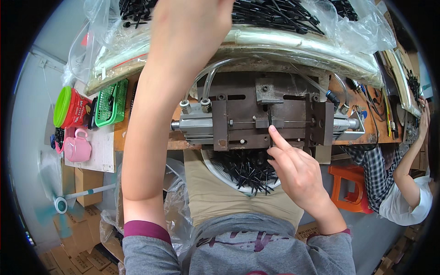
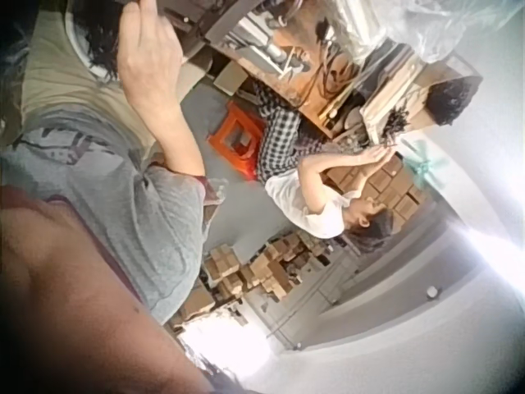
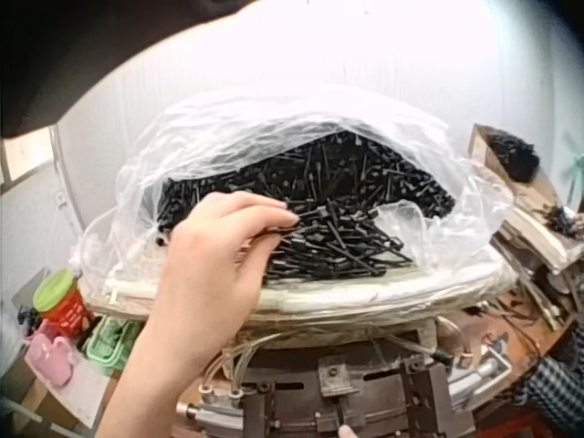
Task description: The person is assembling small black plastic components using a pneumatic jig or press.
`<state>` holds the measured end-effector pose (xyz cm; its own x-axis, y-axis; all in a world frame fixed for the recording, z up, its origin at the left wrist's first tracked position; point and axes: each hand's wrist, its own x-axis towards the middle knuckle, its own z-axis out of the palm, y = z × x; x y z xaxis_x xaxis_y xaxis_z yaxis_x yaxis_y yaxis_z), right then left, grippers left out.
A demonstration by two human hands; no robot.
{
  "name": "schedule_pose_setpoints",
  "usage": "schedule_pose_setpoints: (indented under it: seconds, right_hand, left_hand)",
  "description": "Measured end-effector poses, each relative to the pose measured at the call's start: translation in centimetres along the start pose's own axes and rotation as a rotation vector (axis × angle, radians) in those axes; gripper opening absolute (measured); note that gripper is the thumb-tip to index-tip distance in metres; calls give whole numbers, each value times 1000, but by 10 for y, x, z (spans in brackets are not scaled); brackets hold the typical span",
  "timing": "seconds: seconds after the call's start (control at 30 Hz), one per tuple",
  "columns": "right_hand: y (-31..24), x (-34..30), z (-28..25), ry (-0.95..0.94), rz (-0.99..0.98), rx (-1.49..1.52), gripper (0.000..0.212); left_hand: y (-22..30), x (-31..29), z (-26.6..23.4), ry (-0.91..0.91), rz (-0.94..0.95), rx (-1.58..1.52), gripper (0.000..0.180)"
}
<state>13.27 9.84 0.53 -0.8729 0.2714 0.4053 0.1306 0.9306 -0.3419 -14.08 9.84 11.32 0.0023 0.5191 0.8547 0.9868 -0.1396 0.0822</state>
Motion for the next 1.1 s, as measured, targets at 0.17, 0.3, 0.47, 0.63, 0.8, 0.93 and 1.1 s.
schedule_pose_setpoints:
  seconds: [0.17, 0.3, 0.47, 0.63, 0.8, 0.93, 1.1]
  right_hand:
    - [-3, 11, -2, -22, -7, -123, 19]
    - [-1, 8, -6, -56, 24, -133, 23]
    - [6, 28, -32, 64, 59, 99, 33]
    - [29, 104, -68, 472, 56, -11, 18]
    - [47, 196, -102, 181, 11, -55, 31]
    - [91, 226, -78, -25, -353, -427, 31]
    - [80, 233, -71, -127, -150, -535, 26]
  left_hand:
    - [-14, 23, 27, -358, 32, 151, 23]
    - [-5, 32, 20, -391, 84, 115, 25]
    - [7, 33, -14, -442, -272, -269, 20]
    - [30, 24, -47, -441, -554, -357, 20]
    - [37, 1, -68, -491, -650, -463, 23]
    - [60, -46, -58, -355, -475, -629, 27]
    - [116, -100, -49, -441, -370, -449, 29]
